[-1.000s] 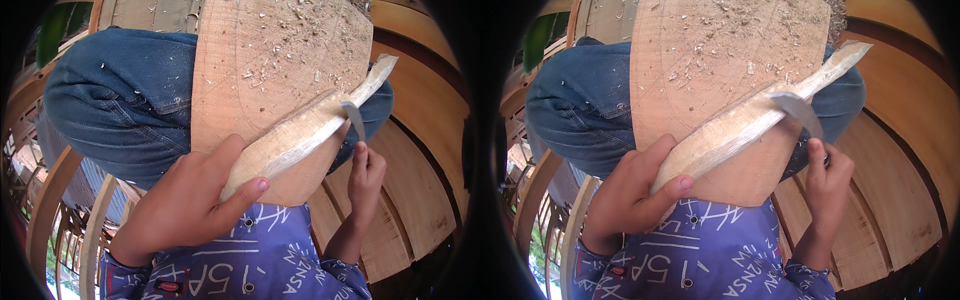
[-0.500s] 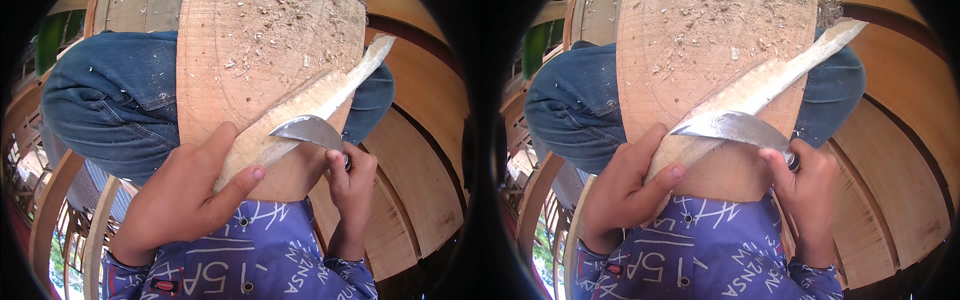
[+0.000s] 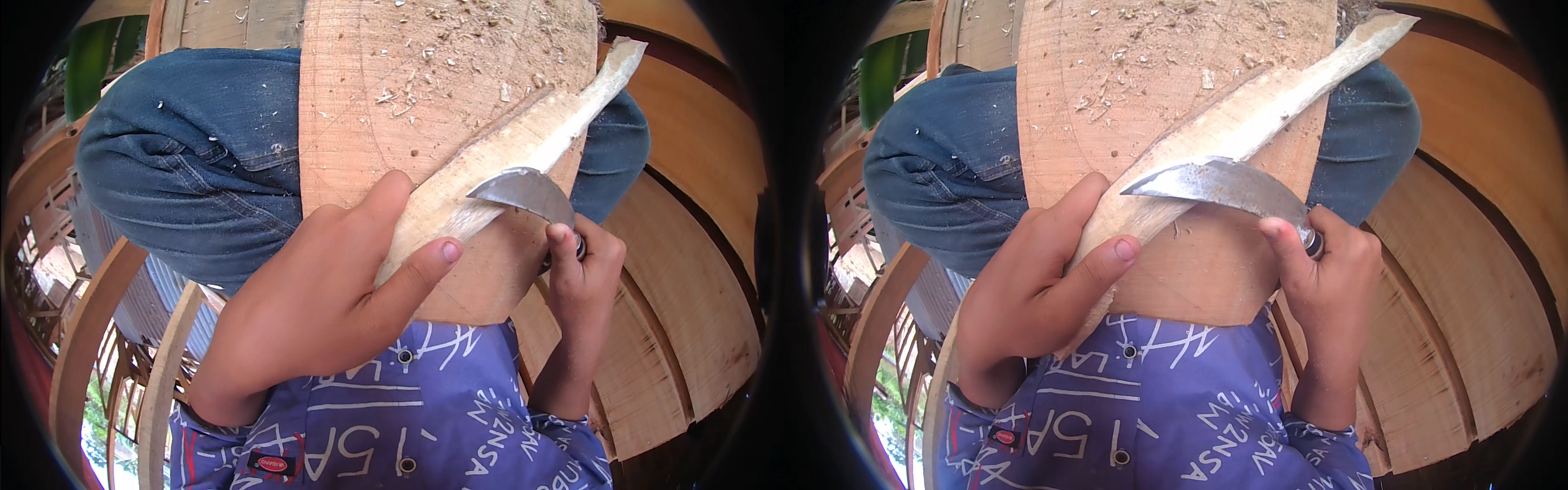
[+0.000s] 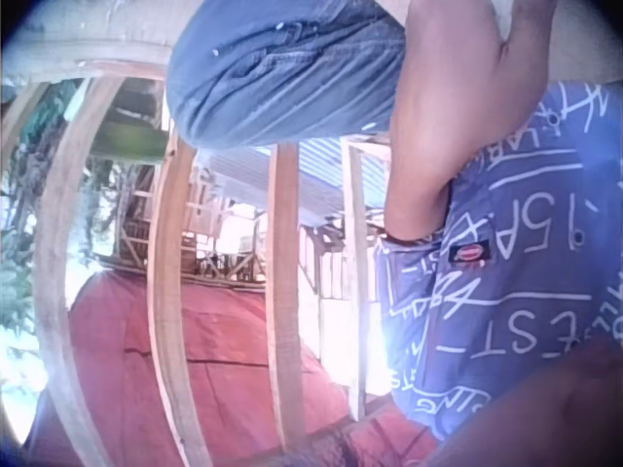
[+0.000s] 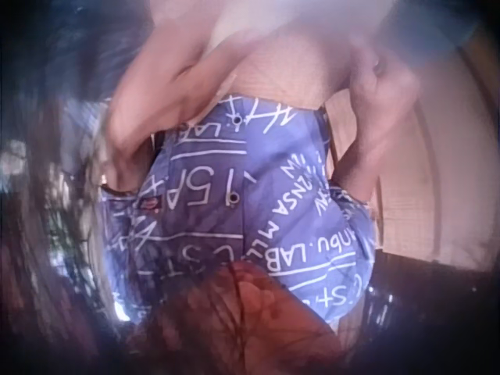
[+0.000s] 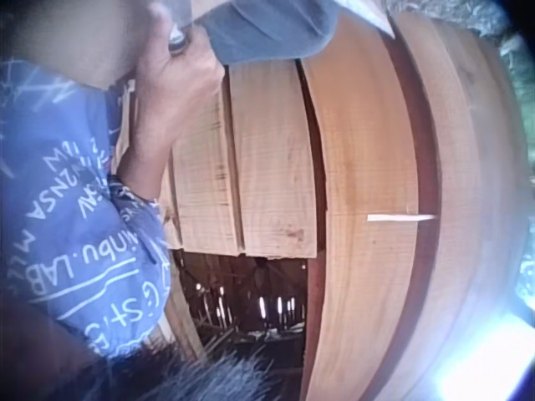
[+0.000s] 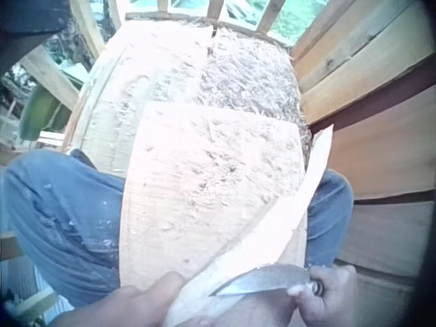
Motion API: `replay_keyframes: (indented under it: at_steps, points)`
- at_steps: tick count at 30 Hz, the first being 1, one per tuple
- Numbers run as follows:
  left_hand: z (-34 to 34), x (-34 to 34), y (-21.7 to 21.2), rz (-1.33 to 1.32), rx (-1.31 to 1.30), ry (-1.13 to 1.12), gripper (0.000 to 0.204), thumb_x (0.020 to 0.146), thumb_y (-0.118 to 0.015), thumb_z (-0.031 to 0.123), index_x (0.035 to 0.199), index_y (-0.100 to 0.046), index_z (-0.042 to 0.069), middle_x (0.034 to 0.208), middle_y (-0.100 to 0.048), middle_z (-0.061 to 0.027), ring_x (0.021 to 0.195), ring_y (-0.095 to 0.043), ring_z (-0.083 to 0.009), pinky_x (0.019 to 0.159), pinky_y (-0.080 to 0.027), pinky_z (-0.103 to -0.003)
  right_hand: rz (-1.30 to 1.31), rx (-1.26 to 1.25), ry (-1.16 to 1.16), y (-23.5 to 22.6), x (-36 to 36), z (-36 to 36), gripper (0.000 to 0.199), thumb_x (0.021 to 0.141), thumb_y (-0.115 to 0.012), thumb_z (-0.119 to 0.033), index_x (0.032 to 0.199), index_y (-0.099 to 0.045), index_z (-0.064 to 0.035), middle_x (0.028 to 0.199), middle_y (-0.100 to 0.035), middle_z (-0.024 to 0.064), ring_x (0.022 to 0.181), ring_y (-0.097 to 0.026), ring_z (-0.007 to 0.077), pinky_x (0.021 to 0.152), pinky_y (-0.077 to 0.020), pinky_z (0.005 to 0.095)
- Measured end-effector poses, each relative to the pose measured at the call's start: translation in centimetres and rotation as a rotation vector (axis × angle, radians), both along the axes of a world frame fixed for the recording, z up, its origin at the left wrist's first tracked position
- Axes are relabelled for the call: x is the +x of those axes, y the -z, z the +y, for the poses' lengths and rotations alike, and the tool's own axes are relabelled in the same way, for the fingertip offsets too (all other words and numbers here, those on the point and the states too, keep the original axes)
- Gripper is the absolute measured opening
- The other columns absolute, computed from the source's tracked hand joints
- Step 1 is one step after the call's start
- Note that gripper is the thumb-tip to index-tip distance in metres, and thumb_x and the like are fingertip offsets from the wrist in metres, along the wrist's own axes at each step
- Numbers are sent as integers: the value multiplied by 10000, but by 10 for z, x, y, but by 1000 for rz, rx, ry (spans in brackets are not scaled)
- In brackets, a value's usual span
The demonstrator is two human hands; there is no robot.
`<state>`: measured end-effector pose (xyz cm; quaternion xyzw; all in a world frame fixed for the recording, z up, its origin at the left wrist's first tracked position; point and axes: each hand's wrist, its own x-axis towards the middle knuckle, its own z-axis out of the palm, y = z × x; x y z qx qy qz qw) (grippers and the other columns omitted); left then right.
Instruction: The person sits cross-legged on a wooden platform and uses a curved knife to shave thin strips from a long, slender piece of wood. The person holds the wood with their left hand and scrapes the surface with the knife in their right hand, creating a pile of wood shavings.
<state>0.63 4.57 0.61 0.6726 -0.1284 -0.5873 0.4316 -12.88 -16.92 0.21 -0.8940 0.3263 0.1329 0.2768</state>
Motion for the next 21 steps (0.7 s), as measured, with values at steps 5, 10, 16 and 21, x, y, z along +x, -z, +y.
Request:
replay_keyframes:
  at_steps: [5,10,16,21]
  points:
    - [4,-1,3,-2,-24,29,300,941,-523,201,1088,-501,-59,662,-566,-130,612,-560,-166,560,-409,-304,17,16,-9,-13,5,12,557,769,-723,-461,634,-552,52,480,-399,189,402,-427,276,428,-344,355]
    - [0,-3,2,-33,-3,52,307,928,-540,188,1110,-503,-57,677,-575,-151,614,-575,-193,567,-418,-327,-13,5,-54,-4,2,7,532,789,-713,-445,665,-572,53,476,-411,185,402,-444,263,428,-344,348]
    - [-12,4,-1,-12,35,52,279,916,-554,172,1082,-507,-47,659,-559,-165,575,-569,-222,537,-409,-333,-1,20,-1,-7,4,3,524,815,-691,-433,673,-567,56,483,-396,158,427,-364,196,433,-326,339]
    - [14,-10,1,-73,-30,17,273,923,-551,176,1064,-498,-51,623,-536,-148,541,-553,-197,506,-392,-317,6,-67,49,-8,0,3,549,866,-639,-436,678,-556,74,485,-357,114,460,-340,126,430,-289,343]
